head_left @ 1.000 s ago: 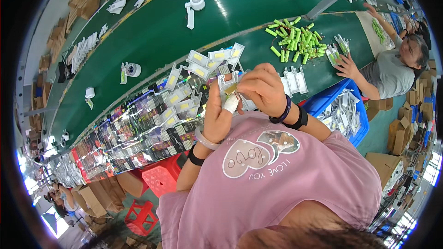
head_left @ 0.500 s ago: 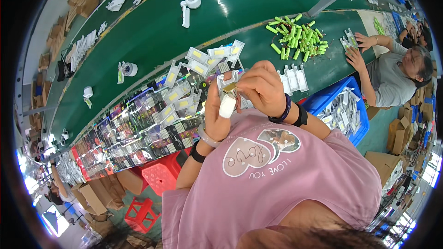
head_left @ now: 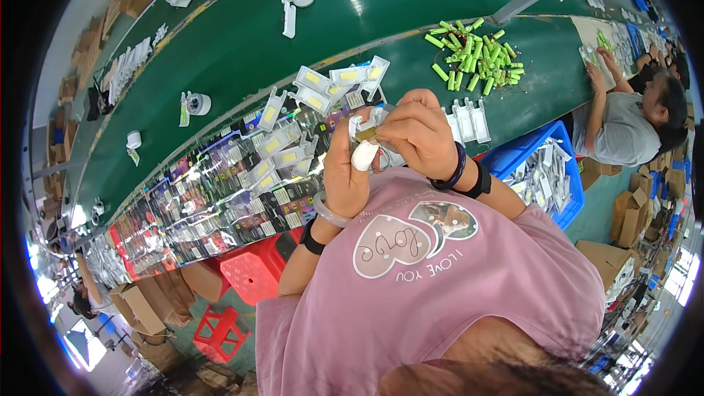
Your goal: Assembling small electronic components at a factory workstation.
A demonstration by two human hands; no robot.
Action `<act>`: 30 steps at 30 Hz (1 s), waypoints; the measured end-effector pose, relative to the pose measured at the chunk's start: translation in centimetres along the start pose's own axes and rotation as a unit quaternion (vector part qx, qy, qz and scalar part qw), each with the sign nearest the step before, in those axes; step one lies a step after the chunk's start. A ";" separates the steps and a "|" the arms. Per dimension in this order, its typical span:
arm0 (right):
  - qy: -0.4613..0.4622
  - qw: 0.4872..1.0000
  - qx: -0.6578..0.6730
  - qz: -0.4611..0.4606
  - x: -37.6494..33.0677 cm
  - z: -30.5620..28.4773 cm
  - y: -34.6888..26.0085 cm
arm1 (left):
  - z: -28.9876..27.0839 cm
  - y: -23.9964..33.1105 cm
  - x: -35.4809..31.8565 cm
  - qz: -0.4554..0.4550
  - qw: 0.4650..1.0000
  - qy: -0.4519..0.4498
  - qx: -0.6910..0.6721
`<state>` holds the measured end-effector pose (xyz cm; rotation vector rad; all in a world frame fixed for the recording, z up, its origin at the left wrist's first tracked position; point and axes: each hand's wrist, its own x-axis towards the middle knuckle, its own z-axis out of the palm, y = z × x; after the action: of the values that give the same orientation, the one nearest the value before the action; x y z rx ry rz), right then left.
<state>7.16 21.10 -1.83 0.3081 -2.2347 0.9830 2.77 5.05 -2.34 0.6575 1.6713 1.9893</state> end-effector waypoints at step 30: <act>0.003 1.000 0.024 0.018 -1.2 0.1 0.2 | 0.5 0.7 0.1 -0.058 0.996 0.015 0.061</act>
<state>7.88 21.08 -2.80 0.2873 -2.2211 1.0577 2.95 5.36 -1.62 0.5614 1.8178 1.8366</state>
